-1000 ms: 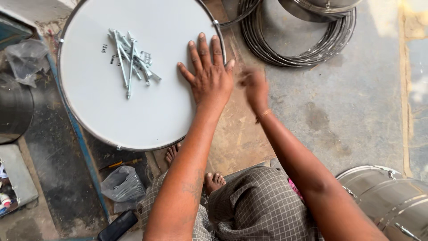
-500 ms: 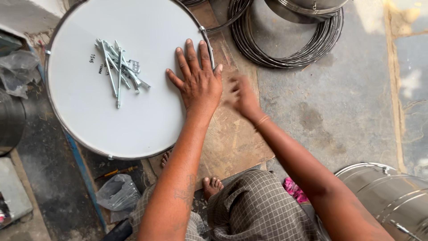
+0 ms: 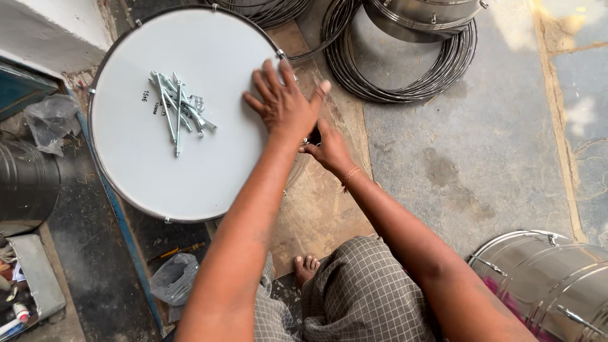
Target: The person is assembling a drum by tightening the tension rods around the drumhead using a wrench. They systematically move around the drum, securing each rod to ensure the head is properly fastened.
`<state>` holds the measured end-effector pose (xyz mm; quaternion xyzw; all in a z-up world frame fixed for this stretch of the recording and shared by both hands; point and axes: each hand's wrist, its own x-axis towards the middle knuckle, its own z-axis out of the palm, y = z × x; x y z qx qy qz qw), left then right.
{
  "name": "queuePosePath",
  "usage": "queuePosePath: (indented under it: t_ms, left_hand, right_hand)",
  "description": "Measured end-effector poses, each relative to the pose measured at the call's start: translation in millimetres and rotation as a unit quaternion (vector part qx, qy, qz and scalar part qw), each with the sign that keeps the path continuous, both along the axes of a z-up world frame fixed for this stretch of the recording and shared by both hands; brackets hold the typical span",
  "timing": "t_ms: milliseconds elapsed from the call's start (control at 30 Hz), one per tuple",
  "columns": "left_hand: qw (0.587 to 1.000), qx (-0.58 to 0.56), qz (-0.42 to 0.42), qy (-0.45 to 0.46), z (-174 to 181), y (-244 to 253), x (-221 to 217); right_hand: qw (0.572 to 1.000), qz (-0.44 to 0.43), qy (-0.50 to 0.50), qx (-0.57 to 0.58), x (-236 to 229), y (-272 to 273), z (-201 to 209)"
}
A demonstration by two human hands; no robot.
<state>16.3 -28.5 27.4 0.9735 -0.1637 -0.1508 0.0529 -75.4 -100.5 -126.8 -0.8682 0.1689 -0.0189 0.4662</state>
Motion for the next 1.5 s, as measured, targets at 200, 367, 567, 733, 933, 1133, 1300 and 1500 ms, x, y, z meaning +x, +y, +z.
queuePosePath:
  t_ms: [200,367,567,733,933,1133,1300,1500]
  left_hand:
    - [0.988,0.019,-0.091,-0.12,-17.8,-9.9,5.3]
    - [0.985,0.03,-0.11,-0.13,-21.2,-10.8,2.5]
    - [0.987,0.034,-0.107,-0.116,-20.0,-12.1,0.5]
    - [0.983,0.053,-0.125,-0.127,-17.5,-12.9,-1.2]
    - [0.978,0.04,-0.135,-0.155,-26.1,-12.7,-0.9]
    - [0.977,0.037,-0.144,-0.156,-28.4,-13.8,0.9]
    - [0.981,0.028,-0.132,-0.138,-26.2,-15.0,0.2]
    - [0.964,-0.139,-0.113,-0.195,-15.8,-4.5,-10.5]
  right_hand:
    - [0.989,0.101,-0.075,-0.072,6.2,-11.7,-23.0]
    - [0.992,0.038,-0.11,0.052,-5.9,-8.3,2.4]
    - [0.994,0.05,-0.099,-0.012,3.4,-0.6,-27.9]
    - [0.983,0.057,-0.163,-0.058,2.1,-0.5,-38.5]
    - [0.992,0.074,-0.015,-0.097,9.8,-3.9,-61.0]
    - [0.991,0.055,-0.109,-0.053,4.0,-5.8,-18.4]
    - [0.993,0.069,0.045,-0.087,10.1,-6.2,-17.7]
    - [0.971,0.187,0.029,-0.145,17.7,-19.2,26.7]
